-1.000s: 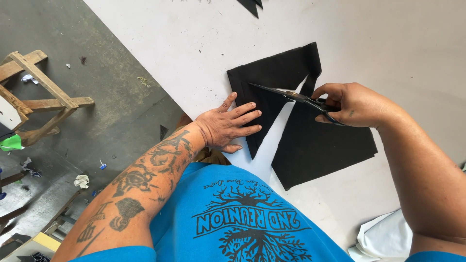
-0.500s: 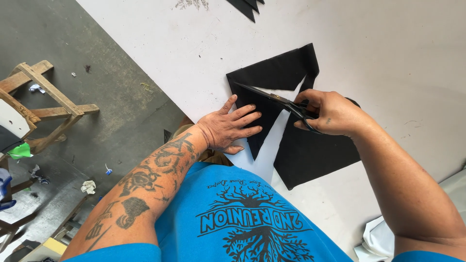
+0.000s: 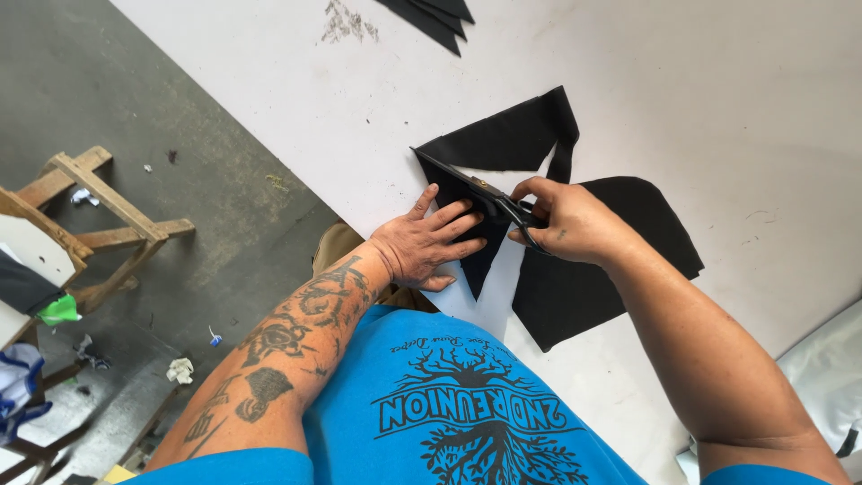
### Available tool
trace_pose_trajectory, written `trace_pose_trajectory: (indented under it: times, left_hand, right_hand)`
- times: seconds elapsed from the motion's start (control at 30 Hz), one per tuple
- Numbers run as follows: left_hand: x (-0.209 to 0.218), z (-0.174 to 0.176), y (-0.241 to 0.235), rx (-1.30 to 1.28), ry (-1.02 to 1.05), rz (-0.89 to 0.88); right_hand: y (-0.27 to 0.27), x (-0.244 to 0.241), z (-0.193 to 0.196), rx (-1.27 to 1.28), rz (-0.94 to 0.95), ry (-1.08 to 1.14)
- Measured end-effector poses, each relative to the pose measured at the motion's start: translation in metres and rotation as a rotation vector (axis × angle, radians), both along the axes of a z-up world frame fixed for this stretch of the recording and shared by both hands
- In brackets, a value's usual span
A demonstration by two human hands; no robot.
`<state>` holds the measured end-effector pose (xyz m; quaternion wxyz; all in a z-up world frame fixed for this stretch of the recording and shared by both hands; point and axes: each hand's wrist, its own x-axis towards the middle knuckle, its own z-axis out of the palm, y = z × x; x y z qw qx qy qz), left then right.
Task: Cutting black fabric pieces into specific patterns using large fabric scissors on a work table.
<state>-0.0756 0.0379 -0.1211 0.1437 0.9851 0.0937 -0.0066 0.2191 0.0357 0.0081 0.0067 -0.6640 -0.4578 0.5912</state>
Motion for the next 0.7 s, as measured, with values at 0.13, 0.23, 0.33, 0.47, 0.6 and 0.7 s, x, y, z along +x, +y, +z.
trace_pose_trajectory:
  times: [0.13,0.23,0.33,0.47,0.6,0.7]
  left_hand:
    - [0.003,0.001,-0.001,0.014,-0.041,0.004]
    - [0.002,0.0,-0.001,-0.005,-0.069,0.017]
    - [0.001,-0.004,-0.002,-0.044,-0.081,0.003]
    - [0.001,0.001,0.001,-0.109,-0.031,-0.035]
    - [0.002,0.038,0.009,-0.103,0.001,-0.083]
    - [0.01,0.075,0.012,-0.188,0.385,-0.138]
  right_hand:
    - [-0.022,-0.007,0.008,0.011,-0.17,0.071]
    - [-0.05,-0.006,0.034,0.023,-0.359,0.115]
    - [-0.102,-0.012,0.047,0.096,-0.631,0.166]
    - [-0.19,-0.052,0.043,0.275,-1.081,0.275]
    - [-0.275,-0.132,0.037,0.381,-1.319,0.244]
    - [-0.316,-0.197,0.05,0.224,-1.374,0.048]
